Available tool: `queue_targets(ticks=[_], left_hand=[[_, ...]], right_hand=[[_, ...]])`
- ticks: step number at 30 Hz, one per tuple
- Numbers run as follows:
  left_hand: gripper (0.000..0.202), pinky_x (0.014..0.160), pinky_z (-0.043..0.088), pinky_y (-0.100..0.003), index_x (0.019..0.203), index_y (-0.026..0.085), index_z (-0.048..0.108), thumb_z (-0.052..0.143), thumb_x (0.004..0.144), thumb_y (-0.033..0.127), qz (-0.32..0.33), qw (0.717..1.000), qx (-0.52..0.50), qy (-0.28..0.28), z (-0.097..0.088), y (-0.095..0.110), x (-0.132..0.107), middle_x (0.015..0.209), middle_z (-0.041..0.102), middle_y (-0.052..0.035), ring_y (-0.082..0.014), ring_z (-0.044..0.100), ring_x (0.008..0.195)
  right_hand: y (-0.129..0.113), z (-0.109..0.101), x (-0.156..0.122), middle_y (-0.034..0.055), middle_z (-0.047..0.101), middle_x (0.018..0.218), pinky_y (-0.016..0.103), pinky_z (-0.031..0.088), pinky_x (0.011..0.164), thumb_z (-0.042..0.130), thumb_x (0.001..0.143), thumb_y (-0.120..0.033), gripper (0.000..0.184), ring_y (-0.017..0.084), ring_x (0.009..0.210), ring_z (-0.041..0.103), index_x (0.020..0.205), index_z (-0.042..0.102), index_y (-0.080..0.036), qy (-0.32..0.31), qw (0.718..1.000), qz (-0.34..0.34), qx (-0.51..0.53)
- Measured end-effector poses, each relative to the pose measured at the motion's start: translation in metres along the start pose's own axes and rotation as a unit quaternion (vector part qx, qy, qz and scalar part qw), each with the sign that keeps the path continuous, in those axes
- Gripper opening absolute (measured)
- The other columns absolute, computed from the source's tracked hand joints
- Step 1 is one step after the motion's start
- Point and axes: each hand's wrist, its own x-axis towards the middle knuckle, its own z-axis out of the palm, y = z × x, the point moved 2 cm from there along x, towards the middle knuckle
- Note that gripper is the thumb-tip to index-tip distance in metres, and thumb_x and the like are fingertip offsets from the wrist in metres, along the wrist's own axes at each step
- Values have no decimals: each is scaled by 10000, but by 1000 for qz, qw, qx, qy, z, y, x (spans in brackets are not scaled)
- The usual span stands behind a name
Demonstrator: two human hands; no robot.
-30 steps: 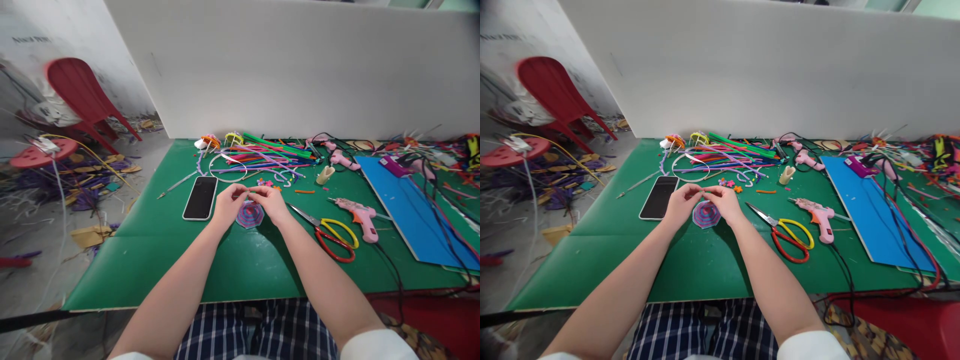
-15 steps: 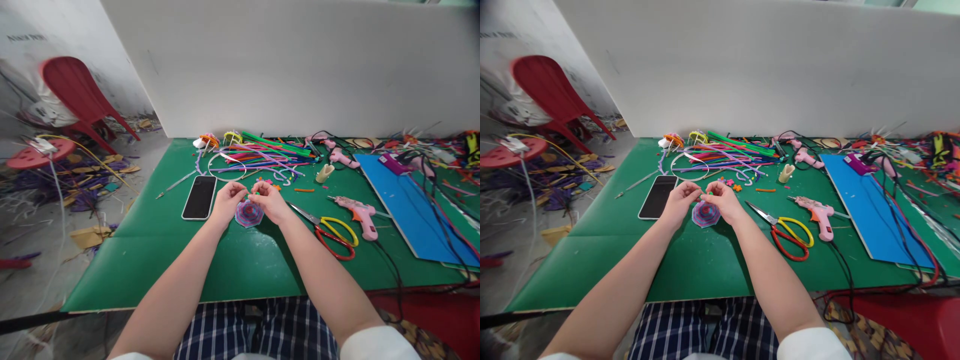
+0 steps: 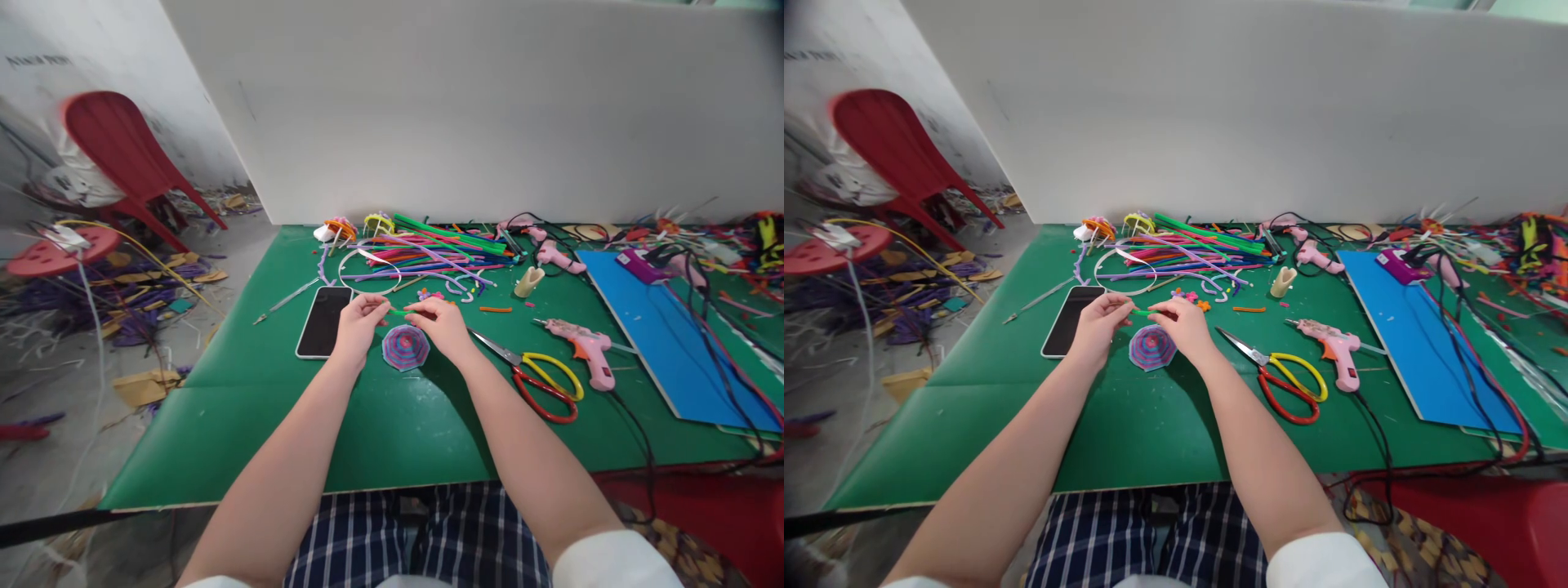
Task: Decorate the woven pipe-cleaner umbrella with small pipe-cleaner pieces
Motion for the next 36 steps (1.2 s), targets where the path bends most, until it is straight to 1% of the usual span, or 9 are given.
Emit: queue_targets(ticks=[2,5,10,14,18,23,26,30,36], left_hand=[[257,534,422,-192,726,141,581,720,560,279,-19,1000,-20,5,-2,-1,0,644,587,21,-60,509,519],[277,516,417,-187,725,140,582,738,541,277,-38,998,-44,1,-3,-1,0,615,584,30,-49,495,481],[275,505,426,-175,731,132,582,740,547,260,-53,996,-71,-10,-3,-2,0,619,595,21,-44,503,477],[261,502,444,-172,732,126,590,735,544,232,-74,993,-93,7,-4,-2,1,616,588,24,-34,489,459],[230,504,450,-172,715,124,590,723,548,210,-98,989,-107,12,-4,-1,0,550,558,36,-35,485,445],[212,546,476,-192,719,119,590,712,561,190,-114,987,-113,10,-2,-2,-2,560,597,5,-58,534,480],[202,548,483,-197,706,121,583,712,565,186,-120,986,-117,13,-2,-3,-1,564,607,-1,-65,549,486],[185,541,487,-198,702,121,582,705,574,175,-121,985,-125,18,-4,-4,1,586,616,-8,-66,552,492],[192,580,496,-201,708,129,575,709,578,174,-113,984,-131,35,-8,-3,2,577,602,12,-56,547,501]], right_hand=[[0,0,-1,29,641,812,317,446,695,560,737,-258,152,161,745,571,821,686,-246,0,997,-52,-60],[0,1,-3,40,637,838,316,448,722,475,797,-242,222,165,771,575,899,672,-237,1,990,-89,-109],[0,1,-4,47,645,852,332,428,799,460,813,-263,250,188,840,576,960,661,-243,20,980,-102,-169],[0,0,-4,41,658,871,340,418,823,474,816,-305,234,194,860,575,941,668,-265,27,982,-110,-153],[-5,-2,-5,37,657,833,339,438,787,498,803,-331,207,185,809,579,873,680,-261,62,990,-95,-90],[-2,-1,-5,18,628,736,308,481,574,553,741,-396,203,144,583,565,805,661,-236,122,987,44,90],[2,2,-3,0,608,693,296,492,544,594,697,-400,208,130,566,565,786,638,-218,106,969,98,200],[3,5,-1,-28,568,658,258,483,534,639,660,-383,204,98,562,549,761,605,-210,71,939,126,311],[-3,6,-3,-31,562,646,250,476,611,668,630,-410,252,85,592,545,714,570,-194,-7,909,172,380]])
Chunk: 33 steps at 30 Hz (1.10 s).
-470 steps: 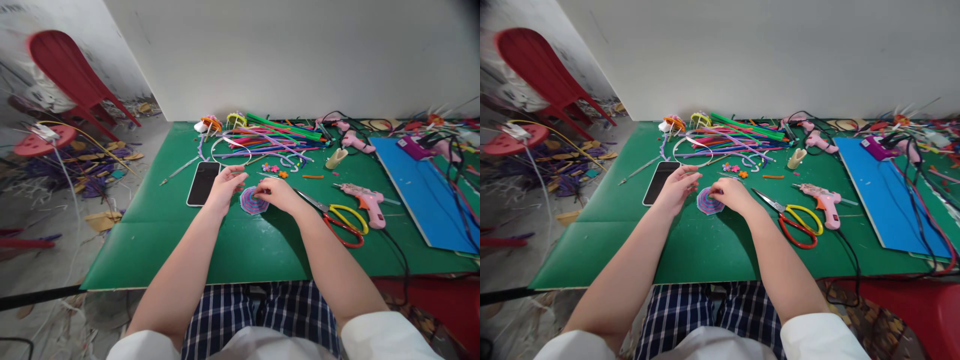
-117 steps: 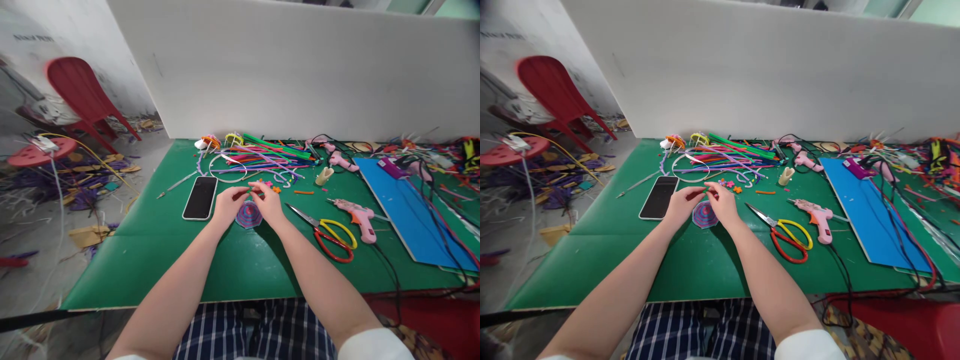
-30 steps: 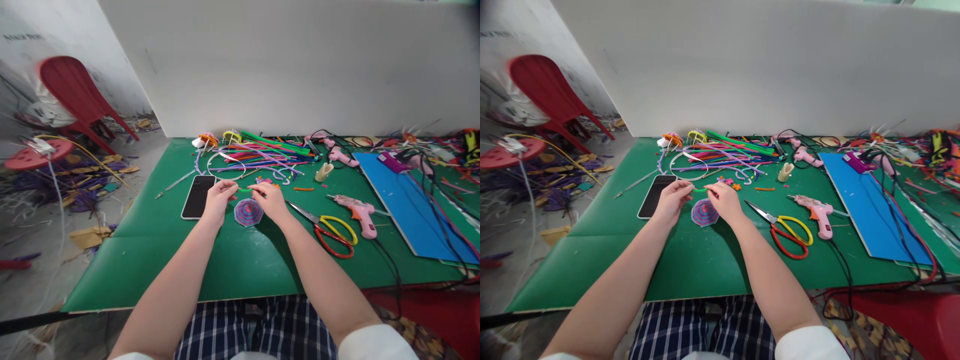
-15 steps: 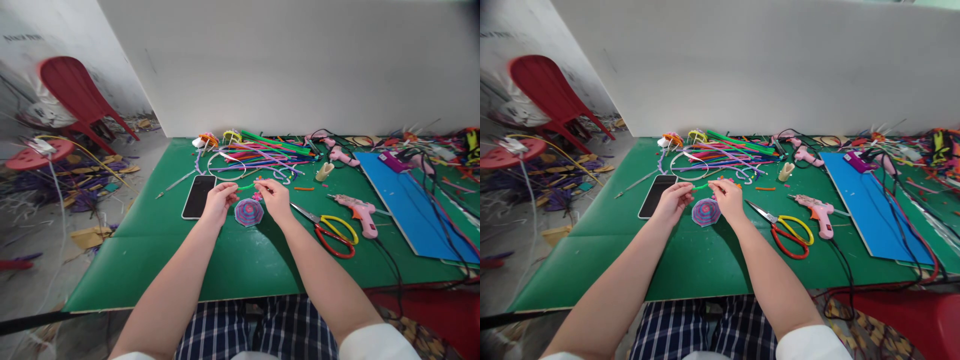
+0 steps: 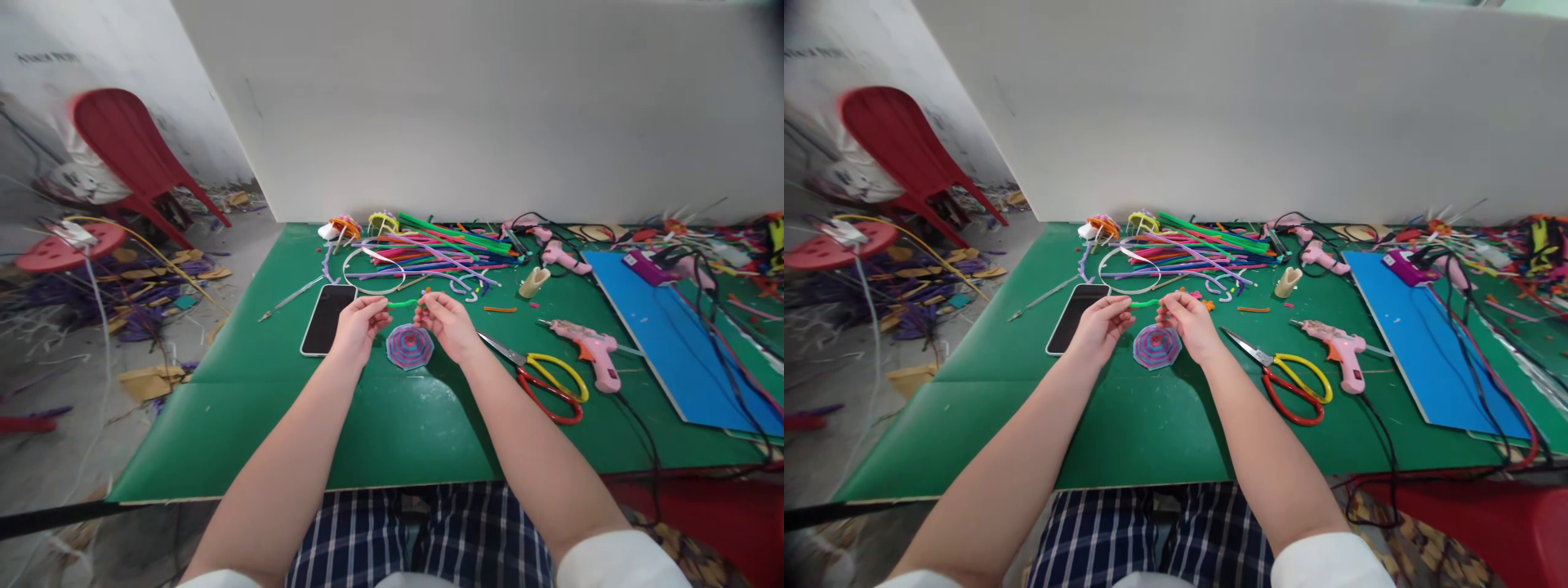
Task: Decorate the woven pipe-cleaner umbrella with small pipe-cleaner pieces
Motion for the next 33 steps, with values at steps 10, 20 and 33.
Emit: queue_targets(ticks=[10,20,33], left_hand=[[200,582,496,-216,717,131,581,715,576,176,12,1000,-3,9,-2,2,2,562,596,17,-64,548,497],[181,576,493,-214,716,132,595,709,580,164,9,1000,-16,13,-3,5,1,598,616,4,-56,532,490],[210,617,487,-253,735,148,598,710,603,267,131,985,111,-38,7,3,-6,644,633,-2,-104,588,569]], right_hand=[[-1,-6,3,-33,575,665,228,453,545,638,665,-393,225,93,605,555,758,557,-204,6,1000,14,-12],[-3,-8,3,-20,628,648,264,479,567,680,612,-266,175,125,620,601,731,578,-189,45,992,-75,-95],[-5,-13,5,-22,626,676,239,515,536,702,597,-274,187,135,688,622,721,597,-182,88,992,-83,-35]])
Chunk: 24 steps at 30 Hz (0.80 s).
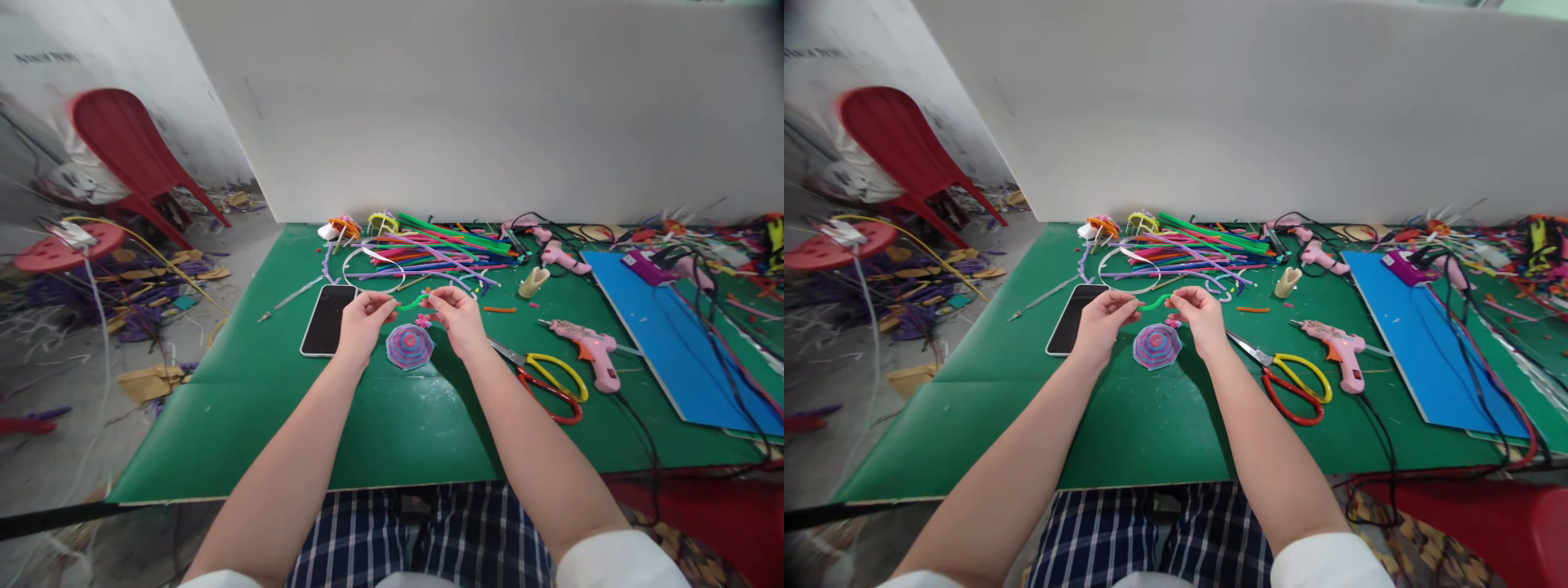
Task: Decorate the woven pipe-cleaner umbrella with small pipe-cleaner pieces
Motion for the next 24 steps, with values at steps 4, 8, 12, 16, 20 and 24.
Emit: queue_targets(ticks=[4,8,12,16,20,24], left_hand=[[112,645,468,-256,725,171,617,653,665,259,103,986,130,-5,4,5,-5,686,637,-5,-124,594,645],[102,642,461,-254,721,168,628,653,666,250,123,983,137,6,3,7,-6,704,642,-13,-126,590,655],[185,588,460,-241,712,144,614,707,611,268,53,998,1,22,0,3,-1,654,631,-19,-127,594,634],[231,523,435,-187,682,141,592,749,550,247,-42,990,-128,36,-4,-2,4,606,599,12,-73,552,549],[242,514,433,-174,677,143,584,759,530,222,-96,976,-188,61,-7,-5,6,569,581,24,-54,529,513],[229,526,441,-181,682,150,578,755,551,213,-72,976,-192,79,-8,-3,5,582,580,30,-64,549,543]], right_hand=[[0,-4,2,-22,626,685,214,508,528,715,585,-255,194,114,668,619,727,608,-176,18,998,38,55],[-1,-8,3,-22,633,687,221,509,555,713,584,-249,230,114,665,626,775,603,-183,48,998,21,32],[0,-7,4,-16,631,688,245,508,563,670,631,-280,225,133,675,635,821,591,-190,55,997,-32,-40],[1,-3,3,-17,621,688,271,511,581,645,653,-272,181,137,645,631,800,576,-192,42,994,-73,-73],[1,0,0,-19,619,710,304,514,670,608,687,-233,99,127,649,620,777,580,-205,7,985,-119,-122],[-2,3,-5,-26,598,701,307,492,710,540,736,-199,166,129,692,609,893,581,-234,-31,962,-155,-221]])
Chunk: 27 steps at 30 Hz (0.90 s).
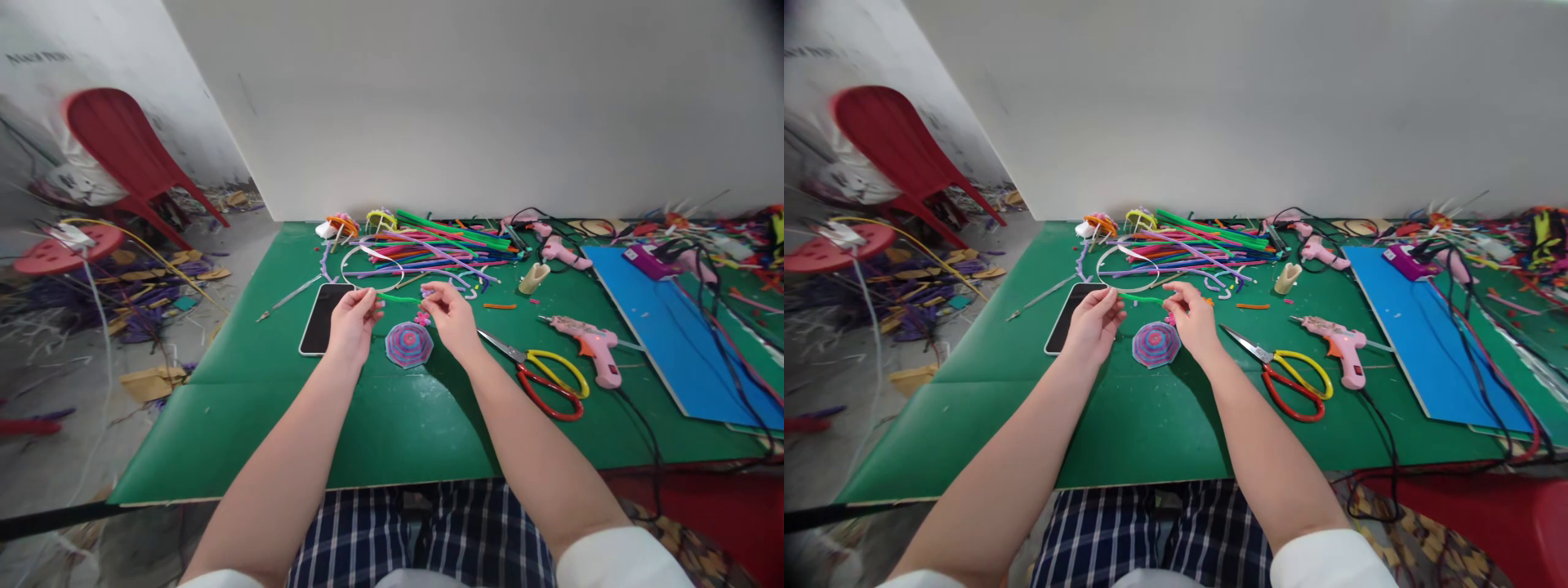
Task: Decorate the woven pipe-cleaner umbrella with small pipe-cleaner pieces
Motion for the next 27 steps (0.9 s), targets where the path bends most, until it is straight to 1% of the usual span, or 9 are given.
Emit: queue_targets(ticks=[2,5,7,9,15,18,21,25,27], left_hand=[[222,530,441,-178,693,160,577,752,567,212,-1,1000,-15,-18,1,1,-1,635,602,29,-67,564,577],[202,571,455,-183,702,176,574,741,603,232,-24,994,-61,-91,2,2,-1,737,631,33,-60,570,624],[195,613,469,-199,693,183,570,734,617,257,-28,987,-83,-137,2,3,-1,739,630,41,-60,568,636],[202,631,472,-209,676,187,566,737,613,276,-16,984,-93,-148,2,4,1,707,622,46,-65,568,639],[189,587,449,-195,663,167,578,745,595,222,22,994,-99,-47,-3,4,7,632,598,50,-44,531,552],[184,587,433,-191,657,145,584,742,583,201,46,997,-60,20,-6,1,8,597,581,44,-41,517,535],[193,610,427,-206,640,135,576,741,563,200,92,993,7,71,-8,-1,9,603,582,33,-53,524,554],[180,622,415,-209,648,138,584,728,573,215,180,972,125,82,-8,0,8,627,589,24,-68,529,590],[175,620,417,-210,660,139,589,722,583,223,190,969,139,71,-7,1,7,631,588,22,-69,528,591]], right_hand=[[0,1,0,-43,582,657,308,487,696,540,733,-191,247,126,662,601,974,539,-246,-33,999,20,7],[3,4,0,-77,559,589,309,493,674,584,700,-198,336,117,600,593,1011,468,-249,-76,989,85,99],[5,7,-1,-91,549,580,311,498,680,613,679,-215,367,109,589,594,1006,449,-250,-91,975,119,162],[5,9,-3,-97,545,593,317,502,698,630,670,-230,377,102,595,595,1000,448,-253,-102,965,136,201],[-2,17,-8,-81,559,614,314,497,727,631,667,-230,332,106,624,596,948,455,-252,-92,973,101,185],[-8,22,-13,-60,572,633,278,483,660,598,688,-224,280,115,632,591,935,467,-247,-86,990,54,99],[-18,25,-19,-38,575,668,272,465,676,532,739,-196,170,118,665,581,899,502,-242,-64,997,-28,-22],[-26,23,-22,-3,605,749,283,452,730,473,789,-191,112,134,737,579,858,545,-241,-39,981,-128,-144],[-25,20,-20,4,614,785,285,454,728,466,801,-200,112,137,741,579,858,552,-244,-24,976,-144,-164]])
